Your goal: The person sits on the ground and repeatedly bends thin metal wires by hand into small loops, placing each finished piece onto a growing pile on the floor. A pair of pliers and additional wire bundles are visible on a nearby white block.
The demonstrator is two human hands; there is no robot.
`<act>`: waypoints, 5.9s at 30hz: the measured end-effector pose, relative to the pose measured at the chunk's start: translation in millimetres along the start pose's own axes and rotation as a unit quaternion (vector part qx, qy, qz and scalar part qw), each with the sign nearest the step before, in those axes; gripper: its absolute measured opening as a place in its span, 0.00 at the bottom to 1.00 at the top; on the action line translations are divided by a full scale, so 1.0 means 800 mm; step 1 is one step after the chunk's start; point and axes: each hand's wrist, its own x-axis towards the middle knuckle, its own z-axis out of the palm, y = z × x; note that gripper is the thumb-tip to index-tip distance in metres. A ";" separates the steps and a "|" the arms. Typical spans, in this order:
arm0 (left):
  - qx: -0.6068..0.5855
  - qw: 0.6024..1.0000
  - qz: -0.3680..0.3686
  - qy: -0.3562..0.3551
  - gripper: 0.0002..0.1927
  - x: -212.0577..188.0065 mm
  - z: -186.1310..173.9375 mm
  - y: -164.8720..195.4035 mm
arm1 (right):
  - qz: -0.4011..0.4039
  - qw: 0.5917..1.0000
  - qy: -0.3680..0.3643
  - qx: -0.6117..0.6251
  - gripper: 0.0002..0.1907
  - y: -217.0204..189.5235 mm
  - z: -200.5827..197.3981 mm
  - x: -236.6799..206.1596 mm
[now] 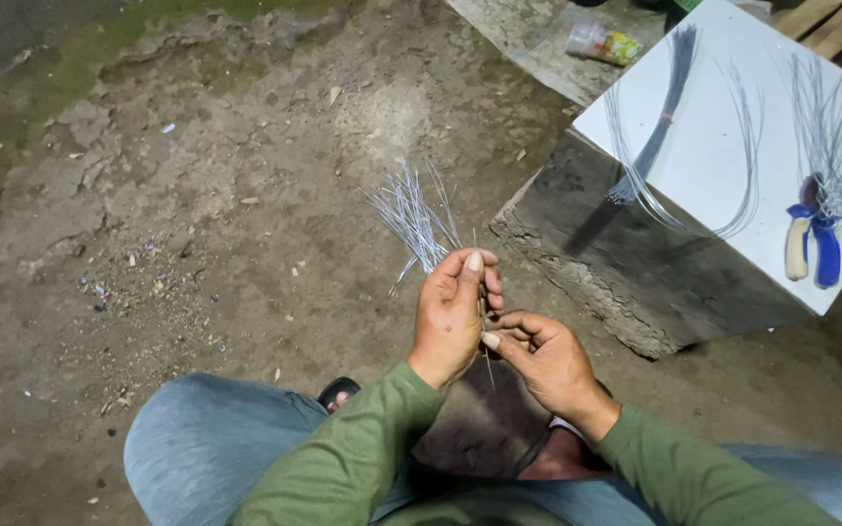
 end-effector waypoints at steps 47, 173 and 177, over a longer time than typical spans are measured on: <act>-0.079 0.978 0.023 0.193 0.09 0.093 -0.170 0.054 | 0.222 0.968 -0.091 0.079 0.09 -0.022 -0.003 -0.008; 0.462 0.862 0.149 -0.143 0.08 -0.034 0.026 0.049 | -0.198 0.933 -0.088 -0.288 0.10 -0.127 -0.051 -0.018; 0.469 0.823 0.250 -0.200 0.08 -0.030 0.034 0.072 | 0.062 0.996 -0.066 -0.022 0.09 -0.106 -0.058 -0.021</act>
